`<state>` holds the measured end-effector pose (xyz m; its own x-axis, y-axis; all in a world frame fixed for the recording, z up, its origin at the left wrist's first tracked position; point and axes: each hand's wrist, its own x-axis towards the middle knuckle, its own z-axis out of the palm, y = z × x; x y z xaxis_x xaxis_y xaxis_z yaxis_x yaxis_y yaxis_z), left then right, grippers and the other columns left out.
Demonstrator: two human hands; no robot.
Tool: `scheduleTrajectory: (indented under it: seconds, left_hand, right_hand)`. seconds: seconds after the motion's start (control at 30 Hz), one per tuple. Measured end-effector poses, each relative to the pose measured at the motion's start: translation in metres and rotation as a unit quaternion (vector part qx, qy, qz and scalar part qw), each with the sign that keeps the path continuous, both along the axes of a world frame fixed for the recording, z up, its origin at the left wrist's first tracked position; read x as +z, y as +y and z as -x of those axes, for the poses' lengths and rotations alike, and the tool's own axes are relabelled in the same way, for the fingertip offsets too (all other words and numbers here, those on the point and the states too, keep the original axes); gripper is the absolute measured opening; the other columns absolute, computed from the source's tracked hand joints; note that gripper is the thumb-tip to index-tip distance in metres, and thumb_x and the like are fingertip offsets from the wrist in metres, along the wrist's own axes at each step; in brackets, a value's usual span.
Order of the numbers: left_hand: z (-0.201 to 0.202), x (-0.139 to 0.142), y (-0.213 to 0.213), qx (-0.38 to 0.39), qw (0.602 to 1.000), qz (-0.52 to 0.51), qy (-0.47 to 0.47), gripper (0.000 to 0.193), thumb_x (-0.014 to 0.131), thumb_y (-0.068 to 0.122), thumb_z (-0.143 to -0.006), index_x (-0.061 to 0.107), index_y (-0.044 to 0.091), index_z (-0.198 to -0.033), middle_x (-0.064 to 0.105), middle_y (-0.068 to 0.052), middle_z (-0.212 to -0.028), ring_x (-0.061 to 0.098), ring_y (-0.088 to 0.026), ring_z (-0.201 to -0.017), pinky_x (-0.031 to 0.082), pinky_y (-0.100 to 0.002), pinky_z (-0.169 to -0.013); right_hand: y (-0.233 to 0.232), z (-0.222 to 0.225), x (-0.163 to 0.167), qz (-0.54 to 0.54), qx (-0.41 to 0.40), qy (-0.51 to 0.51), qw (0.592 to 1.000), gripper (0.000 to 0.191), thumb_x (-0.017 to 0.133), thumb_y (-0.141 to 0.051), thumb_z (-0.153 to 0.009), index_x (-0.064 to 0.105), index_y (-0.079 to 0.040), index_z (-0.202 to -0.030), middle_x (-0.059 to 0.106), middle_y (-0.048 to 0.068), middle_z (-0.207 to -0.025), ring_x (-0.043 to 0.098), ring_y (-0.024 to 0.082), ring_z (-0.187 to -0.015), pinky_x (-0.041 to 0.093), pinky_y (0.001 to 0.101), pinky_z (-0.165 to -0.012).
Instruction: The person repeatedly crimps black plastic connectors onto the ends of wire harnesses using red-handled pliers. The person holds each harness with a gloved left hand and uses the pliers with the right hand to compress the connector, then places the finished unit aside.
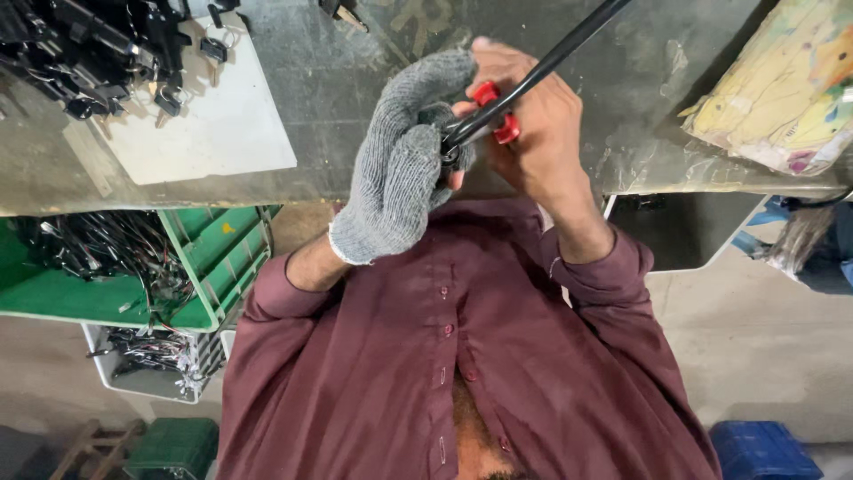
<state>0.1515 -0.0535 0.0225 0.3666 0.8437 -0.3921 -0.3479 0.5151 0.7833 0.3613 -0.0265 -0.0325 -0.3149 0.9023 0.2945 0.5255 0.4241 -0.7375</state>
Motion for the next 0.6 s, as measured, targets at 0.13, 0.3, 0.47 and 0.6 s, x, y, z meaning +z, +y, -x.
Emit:
scheduleTrajectory:
  seconds: [0.13,0.3,0.47,0.6]
  left_hand:
    - [0.005,0.004,0.003,-0.046,0.992,-0.048,0.107,0.038,0.047,0.02,-0.117,0.051,0.0,-0.149,0.063,-0.002,-0.096,0.055,-0.007,-0.08,0.047,-0.022,-0.072]
    - [0.01,0.01,0.027,-0.148,0.989,-0.006,0.028,0.054,0.056,0.01,-0.109,0.042,0.001,-0.16,0.059,-0.004,-0.101,0.056,-0.01,-0.09,0.047,-0.025,-0.08]
    - [0.02,0.013,0.02,-0.123,0.906,-0.332,0.231,0.063,0.07,0.013,-0.106,0.032,0.002,-0.155,0.055,-0.017,-0.139,0.061,-0.028,-0.125,0.052,-0.034,-0.108]
    - [0.016,0.0,0.009,-0.069,0.853,-0.381,0.349,0.065,0.077,0.012,-0.105,0.036,0.005,-0.155,0.054,-0.017,-0.148,0.062,-0.033,-0.131,0.052,-0.038,-0.111]
  right_hand:
    - [0.007,0.003,0.011,-0.029,0.007,-0.131,0.991,0.039,0.091,-0.029,-0.097,0.06,-0.007,-0.091,0.064,0.005,-0.092,0.069,0.026,-0.09,0.054,0.0364,-0.077]
    - [0.018,0.002,0.007,-0.037,0.021,-0.144,0.989,0.038,0.089,-0.028,-0.084,0.057,-0.007,-0.085,0.061,0.005,-0.083,0.064,0.026,-0.078,0.05,0.0375,-0.066]
    - [0.014,0.002,0.006,0.01,0.073,0.041,0.996,0.035,0.084,-0.019,-0.085,0.057,-0.002,-0.1,0.061,0.013,-0.098,0.063,0.032,-0.09,0.051,0.0408,-0.075]
    - [-0.001,0.006,0.007,0.072,0.009,-0.067,0.995,0.039,0.085,-0.019,-0.08,0.054,-0.001,-0.097,0.058,0.014,-0.095,0.061,0.036,-0.091,0.05,0.0432,-0.075]
